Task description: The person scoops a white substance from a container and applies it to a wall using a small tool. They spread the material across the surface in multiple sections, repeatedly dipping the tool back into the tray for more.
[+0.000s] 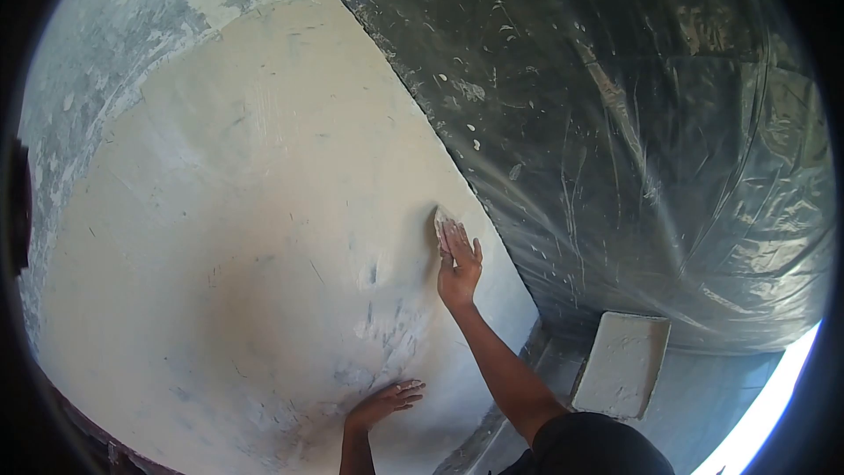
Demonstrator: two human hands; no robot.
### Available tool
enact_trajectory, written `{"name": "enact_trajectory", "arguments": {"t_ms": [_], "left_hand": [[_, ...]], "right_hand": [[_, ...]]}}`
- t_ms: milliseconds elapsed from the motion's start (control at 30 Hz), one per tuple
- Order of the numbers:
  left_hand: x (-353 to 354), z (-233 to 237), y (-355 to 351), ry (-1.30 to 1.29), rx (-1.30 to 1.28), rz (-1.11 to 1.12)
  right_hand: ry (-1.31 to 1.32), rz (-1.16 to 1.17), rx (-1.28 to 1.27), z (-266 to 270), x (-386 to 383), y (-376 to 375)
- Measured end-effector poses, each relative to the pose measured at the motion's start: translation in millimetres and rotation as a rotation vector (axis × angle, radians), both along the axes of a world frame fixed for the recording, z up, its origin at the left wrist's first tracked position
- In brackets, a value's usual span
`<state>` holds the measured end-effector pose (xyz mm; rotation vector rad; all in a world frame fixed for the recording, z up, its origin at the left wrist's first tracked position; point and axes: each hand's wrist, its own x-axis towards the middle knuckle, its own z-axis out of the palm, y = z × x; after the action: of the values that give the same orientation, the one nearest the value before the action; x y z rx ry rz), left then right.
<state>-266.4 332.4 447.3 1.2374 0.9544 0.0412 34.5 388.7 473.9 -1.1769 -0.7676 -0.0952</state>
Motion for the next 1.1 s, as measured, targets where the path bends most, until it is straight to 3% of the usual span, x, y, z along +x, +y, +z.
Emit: {"name": "enact_trajectory", "arguments": {"t_ms": [100,200,267,333,433,500,633,767,833,900,967,1033,1100], "left_hand": [[-4.9,5.9,-5.5,-0.012,0.063,-0.047],[-21.0,-10.8,-10.4,-0.047,0.099,-0.071],[-37.8,-23.7,-14.7,0.035,0.127,0.002],[-41.6,-15.5,-19.3,0.001,0.164,-0.065],[-43.2,-9.6,-29.3,-0.019,0.151,-0.067],[-47.9,-7.0,-31.1,0.015,0.11,-0.014],[-58.3,-9.1,-34.4,-0.055,0.139,-0.077],[-83.8,-37.3,-30.5,-0.022,0.154,-0.144],[-87.5,-35.5,-36.4,-0.026,0.159,-0.162],[-88.2,-35.2,-38.1,-0.034,0.163,-0.174],[-86.6,-35.8,-40.2,-0.009,0.085,-0.154],[-81.4,-35.9,-43.8,0.004,0.089,-0.152],[-77.3,-35.1,-50.7,0.019,0.093,-0.145]], "right_hand": [[-0.121,0.07,-0.094,-23.9,-69.1,-16.0],[-0.191,0.359,-0.145,-67.7,-150.1,-96.5],[-0.227,0.463,-0.212,-81.1,-159.1,-129.7],[-0.141,0.614,-0.157,-86.2,-148.3,-140.2],[-0.083,0.129,-0.045,-12.4,-73.4,-91.4],[-0.008,-0.101,0.055,3.8,-31.9,-38.0],[0.028,-0.042,0.01,-17.3,-87.2,-12.7],[-0.105,0.315,-0.112,-92.4,-199.5,-118.3],[0.052,0.428,-0.238,-115.4,-201.0,-165.3],[0.618,0.25,-0.28,-169.1,-182.0,-149.6],[0.696,-0.017,-0.366,-189.0,-131.9,-125.5],[0.883,-0.11,-0.494,-220.4,-95.3,-91.1],[0.875,-0.119,-0.637,-231.8,-85.6,-62.1]]}}
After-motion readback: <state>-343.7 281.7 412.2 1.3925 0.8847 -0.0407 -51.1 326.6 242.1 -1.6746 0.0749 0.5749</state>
